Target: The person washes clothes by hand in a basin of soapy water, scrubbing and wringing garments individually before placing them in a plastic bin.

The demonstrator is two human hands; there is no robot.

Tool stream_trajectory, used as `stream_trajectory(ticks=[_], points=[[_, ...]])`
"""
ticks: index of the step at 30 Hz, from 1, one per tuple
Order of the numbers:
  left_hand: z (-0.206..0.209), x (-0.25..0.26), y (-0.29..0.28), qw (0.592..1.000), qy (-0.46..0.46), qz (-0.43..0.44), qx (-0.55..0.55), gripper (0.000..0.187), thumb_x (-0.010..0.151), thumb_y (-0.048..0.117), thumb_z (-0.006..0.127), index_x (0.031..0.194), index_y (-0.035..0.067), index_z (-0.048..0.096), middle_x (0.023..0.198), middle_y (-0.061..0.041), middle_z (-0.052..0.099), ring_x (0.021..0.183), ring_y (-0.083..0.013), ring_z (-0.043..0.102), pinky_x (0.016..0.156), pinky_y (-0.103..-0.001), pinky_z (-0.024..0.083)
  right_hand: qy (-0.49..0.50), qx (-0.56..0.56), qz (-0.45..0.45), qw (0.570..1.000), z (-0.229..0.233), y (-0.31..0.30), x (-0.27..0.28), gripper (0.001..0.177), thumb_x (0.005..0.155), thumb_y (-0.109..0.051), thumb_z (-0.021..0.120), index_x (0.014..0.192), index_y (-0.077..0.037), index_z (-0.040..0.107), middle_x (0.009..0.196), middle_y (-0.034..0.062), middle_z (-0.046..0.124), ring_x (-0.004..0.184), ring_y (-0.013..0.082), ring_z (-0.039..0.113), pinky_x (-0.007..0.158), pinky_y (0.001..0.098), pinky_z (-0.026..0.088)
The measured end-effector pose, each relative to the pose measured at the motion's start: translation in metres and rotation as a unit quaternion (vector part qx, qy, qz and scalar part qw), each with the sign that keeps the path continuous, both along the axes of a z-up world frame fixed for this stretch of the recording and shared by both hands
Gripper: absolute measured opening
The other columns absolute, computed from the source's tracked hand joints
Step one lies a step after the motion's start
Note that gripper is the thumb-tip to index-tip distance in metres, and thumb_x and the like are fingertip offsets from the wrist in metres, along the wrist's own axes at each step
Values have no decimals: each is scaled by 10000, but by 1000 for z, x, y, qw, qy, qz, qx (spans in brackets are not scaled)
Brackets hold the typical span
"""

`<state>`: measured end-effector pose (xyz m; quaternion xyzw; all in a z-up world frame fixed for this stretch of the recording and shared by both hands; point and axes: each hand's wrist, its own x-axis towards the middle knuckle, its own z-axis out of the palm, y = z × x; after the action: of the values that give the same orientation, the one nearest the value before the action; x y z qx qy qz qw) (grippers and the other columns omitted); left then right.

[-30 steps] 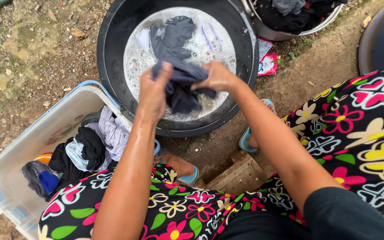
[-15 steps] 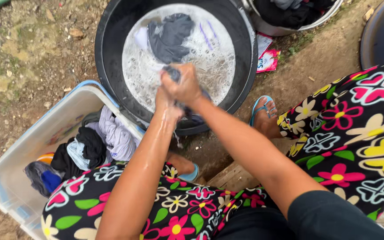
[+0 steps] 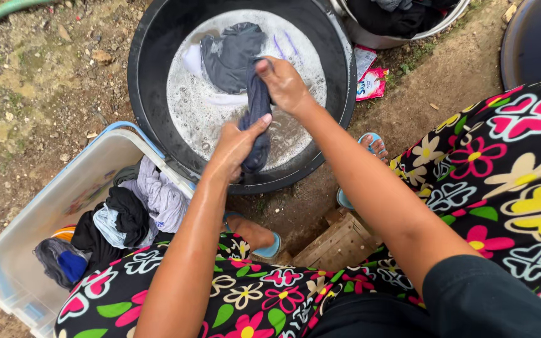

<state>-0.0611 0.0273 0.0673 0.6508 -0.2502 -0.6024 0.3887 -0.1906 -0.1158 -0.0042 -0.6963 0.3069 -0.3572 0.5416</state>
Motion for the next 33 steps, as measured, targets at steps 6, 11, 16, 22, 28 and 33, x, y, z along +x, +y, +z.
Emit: stream_trajectory(ticks=[6, 11, 16, 22, 28, 33], points=[[57, 33, -3, 972, 82, 86, -204, 591, 860, 359, 837, 1154, -127, 672, 1059, -198, 746, 930, -239, 760, 842, -350, 630, 171, 134, 109, 970, -48, 54, -10, 1328, 520, -485, 1054, 1435, 75, 270, 1426, 248, 511, 1305, 306, 503, 1119, 388, 357], [61, 69, -3, 907, 257, 200, -268, 612, 921, 413, 727, 1299, -51, 598, 1270, -185, 682, 1142, -304, 718, 1043, -481, 589, 163, 100, 95, 977, -20, 51, -45, 944, 724, -500, 921, 1419, 45, 586, 1545, 233, 513, 1483, 312, 452, 1257, 418, 319], [-6, 45, -9, 856, 397, 317, -99, 564, 919, 503, 523, 1241, 51, 622, 1221, -132, 703, 1111, -326, 706, 966, -532, 578, -175, 51, 133, 974, 71, 75, -31, 848, 791, -479, 902, 1442, -61, 555, 1504, 85, 547, 1456, 213, 480, 1308, 386, 315], [-71, 6, 4, 874, 361, 324, 5, 510, 897, 453, 565, 1207, 53, 631, 1171, -120, 706, 1068, -301, 701, 932, -494, 573, -89, -424, -143, 890, 40, 130, 45, 297, 790, -268, 859, 909, -31, 725, 960, 151, 722, 921, 279, 688, 835, 398, 522], [-95, -14, -18, 881, 331, 338, -14, 459, 875, 402, 607, 1174, 55, 640, 1121, -108, 710, 1025, -276, 695, 897, -456, 569, 100, -137, -131, 977, 39, 69, 39, 333, 853, -214, 720, 617, 6, 638, 584, 94, 582, 545, 205, 577, 617, 371, 447], [-96, 16, -6, 889, 363, 263, -93, 419, 857, 359, 642, 1146, 57, 647, 1079, -98, 713, 989, -256, 690, 868, -424, 565, -59, -98, -20, 993, 46, 112, 32, 276, 923, -266, 673, 907, 9, 698, 843, 108, 688, 805, 228, 664, 806, 380, 530]])
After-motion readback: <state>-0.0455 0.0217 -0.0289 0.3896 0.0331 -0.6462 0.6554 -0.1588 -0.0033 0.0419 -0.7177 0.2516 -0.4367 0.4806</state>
